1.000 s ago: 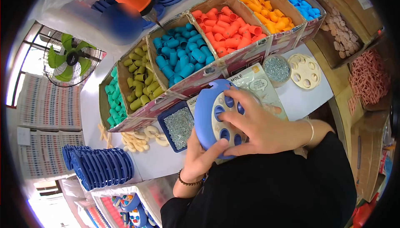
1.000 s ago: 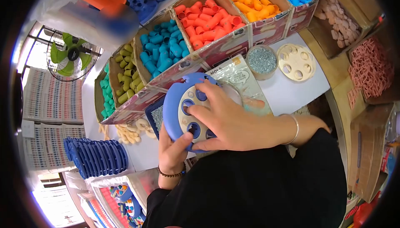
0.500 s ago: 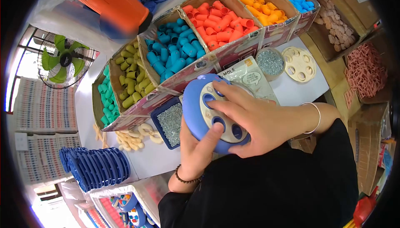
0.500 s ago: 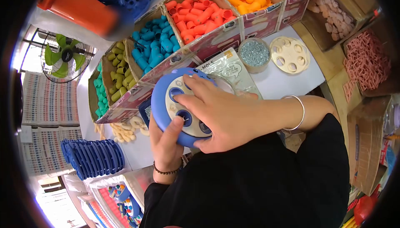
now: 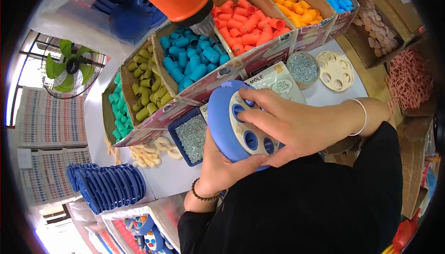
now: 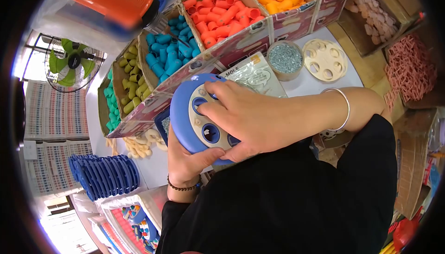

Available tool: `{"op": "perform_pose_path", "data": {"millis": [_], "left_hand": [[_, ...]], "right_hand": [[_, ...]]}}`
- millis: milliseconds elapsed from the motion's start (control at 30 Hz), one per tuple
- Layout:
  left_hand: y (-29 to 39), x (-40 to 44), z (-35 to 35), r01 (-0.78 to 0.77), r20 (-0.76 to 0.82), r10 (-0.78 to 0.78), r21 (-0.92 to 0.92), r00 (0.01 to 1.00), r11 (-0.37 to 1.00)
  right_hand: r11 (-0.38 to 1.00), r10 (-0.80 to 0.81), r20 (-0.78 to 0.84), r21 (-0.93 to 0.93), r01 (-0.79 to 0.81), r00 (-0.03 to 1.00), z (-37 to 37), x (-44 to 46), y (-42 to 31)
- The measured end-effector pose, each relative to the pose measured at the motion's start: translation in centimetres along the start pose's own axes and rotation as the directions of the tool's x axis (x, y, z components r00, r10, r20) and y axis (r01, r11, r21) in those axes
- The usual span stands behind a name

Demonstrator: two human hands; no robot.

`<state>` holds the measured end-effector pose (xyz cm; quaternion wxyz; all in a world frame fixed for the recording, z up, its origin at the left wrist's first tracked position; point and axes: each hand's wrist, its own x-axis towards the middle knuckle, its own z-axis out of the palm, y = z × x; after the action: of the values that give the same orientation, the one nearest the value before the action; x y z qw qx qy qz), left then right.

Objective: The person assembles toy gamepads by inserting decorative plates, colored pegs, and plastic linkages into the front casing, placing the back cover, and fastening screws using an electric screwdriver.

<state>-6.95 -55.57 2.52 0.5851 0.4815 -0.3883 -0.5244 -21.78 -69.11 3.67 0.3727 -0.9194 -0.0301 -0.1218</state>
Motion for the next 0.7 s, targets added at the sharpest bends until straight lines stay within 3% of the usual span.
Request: {"op": "perform_pose_path", "data": {"millis": [233, 300, 433, 500, 600, 667, 700], "left_hand": [[0.5, 0.6, 0.3, 0.026, 0.063, -0.029, 0.047, 0.998, 0.999], [0.5, 0.9, 0.3, -0.019, 0.117, -0.006, 0.213, 0.993, 0.977], [0.5, 1.0, 1.0, -0.010, 0.092, -0.004, 0.151, 0.996, 0.988], [0.5, 1.2, 0.7, -0.044, 0.151, 0.005, 0.256, 0.989, 0.966], [0.2, 0.5, 0.9, -0.016, 0.056, -0.001, 0.293, 0.998, 0.956], [1.2, 0.0, -0.7, 0.009, 0.087, -0.051, 0.425, 0.995, 0.905], [0.5, -0.3, -1.1, -0.007, 0.065, -0.027, 0.477, 0.998, 0.879]], "right_hand": [[1.000, 0.019, 0.004, 0.003, -0.019, 1.000, -0.6, 0.1, -0.5], [0.999, 0.012, -0.037, -0.047, -0.013, 0.999, -0.4, 0.0, -0.9], [1.000, 0.002, -0.044, -0.031, -0.004, 0.999, -0.4, -0.1, -1.1], [1.000, -0.001, -0.026, 0.003, 0.001, 1.000, -0.5, -0.3, -0.9], [0.999, -0.020, -0.089, -0.043, 0.016, 0.996, -1.1, -0.2, -0.8], [0.891, 0.352, 0.163, 0.241, -0.384, 0.922, -3.0, -0.2, -0.5], [0.901, 0.344, 0.205, 0.201, -0.384, 0.916, -2.5, -0.4, 0.2]]}}
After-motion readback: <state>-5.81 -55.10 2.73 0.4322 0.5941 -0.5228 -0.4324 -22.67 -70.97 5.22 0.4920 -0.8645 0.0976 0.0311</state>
